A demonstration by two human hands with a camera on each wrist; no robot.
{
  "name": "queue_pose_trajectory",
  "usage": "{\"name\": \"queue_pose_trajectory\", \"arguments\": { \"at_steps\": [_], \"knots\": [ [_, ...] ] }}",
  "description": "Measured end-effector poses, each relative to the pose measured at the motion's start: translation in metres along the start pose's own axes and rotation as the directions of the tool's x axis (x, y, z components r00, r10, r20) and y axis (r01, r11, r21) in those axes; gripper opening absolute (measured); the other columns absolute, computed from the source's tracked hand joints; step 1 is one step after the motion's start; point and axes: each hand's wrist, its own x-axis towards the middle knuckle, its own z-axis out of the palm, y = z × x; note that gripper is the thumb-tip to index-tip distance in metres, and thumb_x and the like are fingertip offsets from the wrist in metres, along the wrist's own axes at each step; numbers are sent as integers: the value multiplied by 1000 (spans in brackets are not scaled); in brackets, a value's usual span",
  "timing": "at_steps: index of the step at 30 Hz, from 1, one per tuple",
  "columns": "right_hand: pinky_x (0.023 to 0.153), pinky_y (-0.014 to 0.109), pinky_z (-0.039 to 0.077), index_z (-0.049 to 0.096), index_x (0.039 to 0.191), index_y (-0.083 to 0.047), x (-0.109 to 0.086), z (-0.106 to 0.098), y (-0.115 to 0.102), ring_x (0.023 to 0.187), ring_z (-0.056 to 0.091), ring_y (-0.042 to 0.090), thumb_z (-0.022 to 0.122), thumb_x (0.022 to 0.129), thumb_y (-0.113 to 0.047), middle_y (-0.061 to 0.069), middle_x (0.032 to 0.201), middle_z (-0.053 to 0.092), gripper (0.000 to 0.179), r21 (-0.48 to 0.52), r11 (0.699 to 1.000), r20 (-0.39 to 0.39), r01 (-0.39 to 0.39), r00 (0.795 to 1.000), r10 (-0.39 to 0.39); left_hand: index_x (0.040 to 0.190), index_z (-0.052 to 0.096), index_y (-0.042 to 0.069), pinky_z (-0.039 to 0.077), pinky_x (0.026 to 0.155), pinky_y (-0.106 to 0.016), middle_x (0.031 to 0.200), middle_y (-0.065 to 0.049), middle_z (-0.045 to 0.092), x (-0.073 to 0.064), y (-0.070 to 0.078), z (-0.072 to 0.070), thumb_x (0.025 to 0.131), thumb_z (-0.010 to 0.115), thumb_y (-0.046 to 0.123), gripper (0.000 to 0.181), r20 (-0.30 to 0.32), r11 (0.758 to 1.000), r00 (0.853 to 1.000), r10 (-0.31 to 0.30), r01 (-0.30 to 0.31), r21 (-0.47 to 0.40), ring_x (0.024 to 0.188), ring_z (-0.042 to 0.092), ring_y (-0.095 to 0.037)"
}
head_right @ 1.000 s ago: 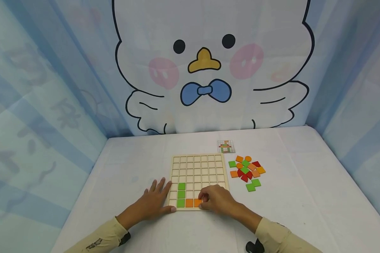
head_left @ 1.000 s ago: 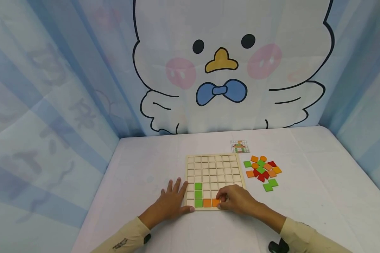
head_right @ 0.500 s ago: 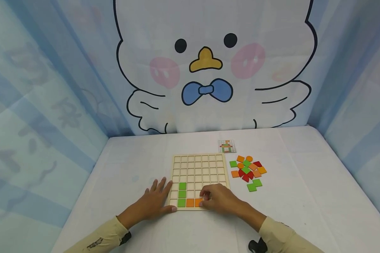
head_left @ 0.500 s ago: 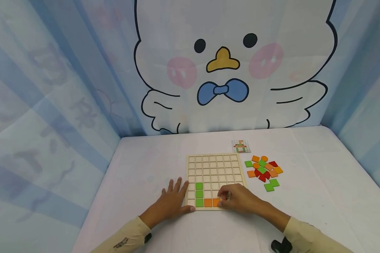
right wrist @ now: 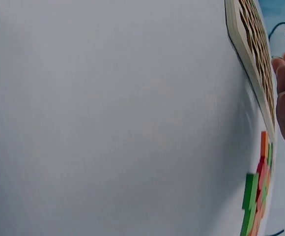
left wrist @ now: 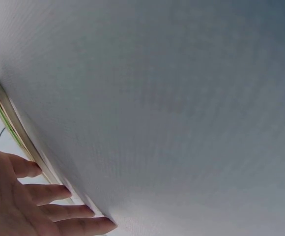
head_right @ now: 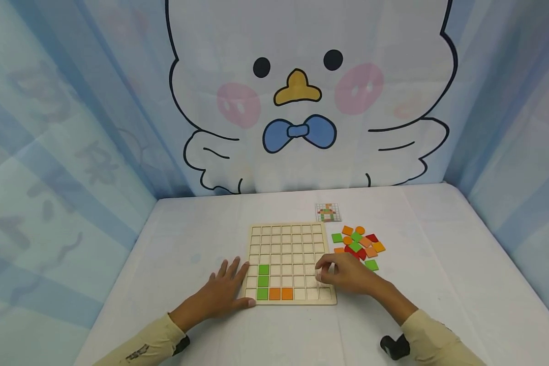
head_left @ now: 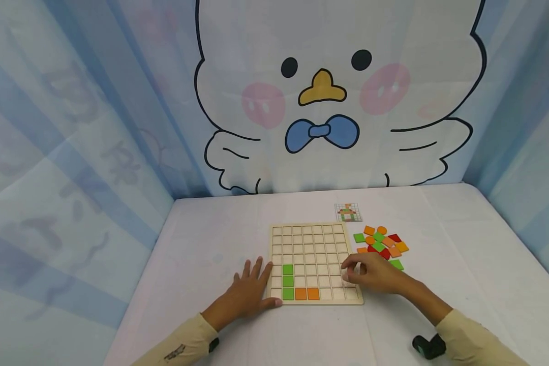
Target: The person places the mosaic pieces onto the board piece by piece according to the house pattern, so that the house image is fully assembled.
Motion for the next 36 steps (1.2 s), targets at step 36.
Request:
{"name": "queue_pose_trajectory", "arguments": {
  "at_steps": [36],
  "knots": [
    [58,20,42,72,114,-10,-49,-53,72,74,46,13,76,85,-22,4,100,63,32,-123,964,-140,-235,966,217,156,23,13,32,103,-70,161,-22,18,0,1,-2,85,49,74,97,7,1000,1000,0,0,0,145,19,-52]
  ]
}}
